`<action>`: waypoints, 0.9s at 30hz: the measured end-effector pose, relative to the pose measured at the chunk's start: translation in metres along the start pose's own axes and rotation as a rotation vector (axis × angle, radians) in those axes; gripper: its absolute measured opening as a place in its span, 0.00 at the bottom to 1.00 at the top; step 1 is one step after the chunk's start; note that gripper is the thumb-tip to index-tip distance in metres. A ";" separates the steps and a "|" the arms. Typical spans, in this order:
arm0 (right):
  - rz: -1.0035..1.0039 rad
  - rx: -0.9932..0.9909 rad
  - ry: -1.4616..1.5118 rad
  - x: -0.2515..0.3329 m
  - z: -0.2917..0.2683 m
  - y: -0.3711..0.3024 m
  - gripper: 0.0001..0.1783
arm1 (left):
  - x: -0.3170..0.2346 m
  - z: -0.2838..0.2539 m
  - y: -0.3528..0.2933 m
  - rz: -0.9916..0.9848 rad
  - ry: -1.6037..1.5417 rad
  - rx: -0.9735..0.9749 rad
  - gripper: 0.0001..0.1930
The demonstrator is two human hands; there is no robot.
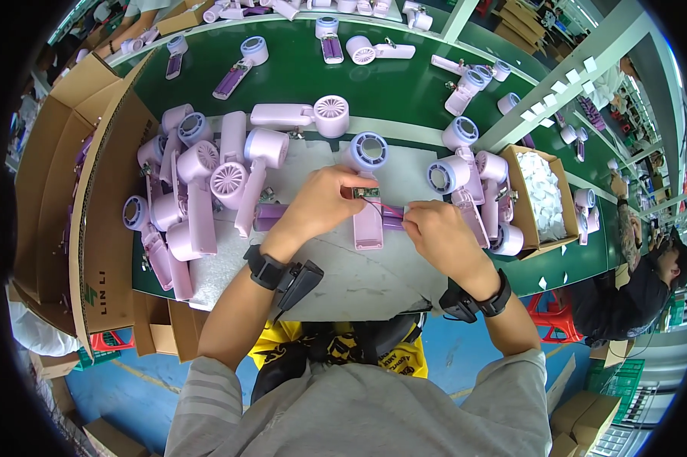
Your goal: The person picks up a battery from a box, connects it to a circuit board, and presses both components into a pink fan housing. They then place the assembled unit onto a conveyor belt and repeat the process with a new fan.
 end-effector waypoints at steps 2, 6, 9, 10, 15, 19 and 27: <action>-0.029 0.030 -0.067 0.004 0.003 -0.001 0.10 | -0.001 0.000 0.000 0.005 0.002 0.000 0.19; -0.078 -0.010 -0.228 0.022 0.004 -0.003 0.08 | -0.005 -0.001 -0.001 0.030 0.054 -0.026 0.18; 0.020 0.092 -0.266 0.014 0.016 -0.001 0.07 | -0.007 -0.001 -0.002 0.013 0.077 -0.013 0.18; 0.025 0.091 -0.266 0.013 0.016 -0.002 0.07 | -0.007 -0.001 -0.002 0.014 0.076 -0.009 0.18; 0.014 0.036 -0.142 0.005 0.006 0.002 0.06 | -0.007 -0.002 -0.001 0.033 0.055 -0.014 0.18; 0.062 0.044 -0.005 0.000 0.004 -0.001 0.05 | -0.005 -0.003 -0.003 0.048 0.062 -0.026 0.18; -0.011 -0.171 0.073 0.005 -0.011 -0.006 0.03 | -0.005 -0.004 -0.001 0.039 0.036 -0.004 0.19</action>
Point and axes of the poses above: each hand's wrist, its own y-axis towards the middle knuckle, its own z-axis out of the palm, x = y × z, the point moved 10 cm from there along y, towards the middle knuckle, and after that the axes turned 5 degrees about z, right-handed, at the moved point
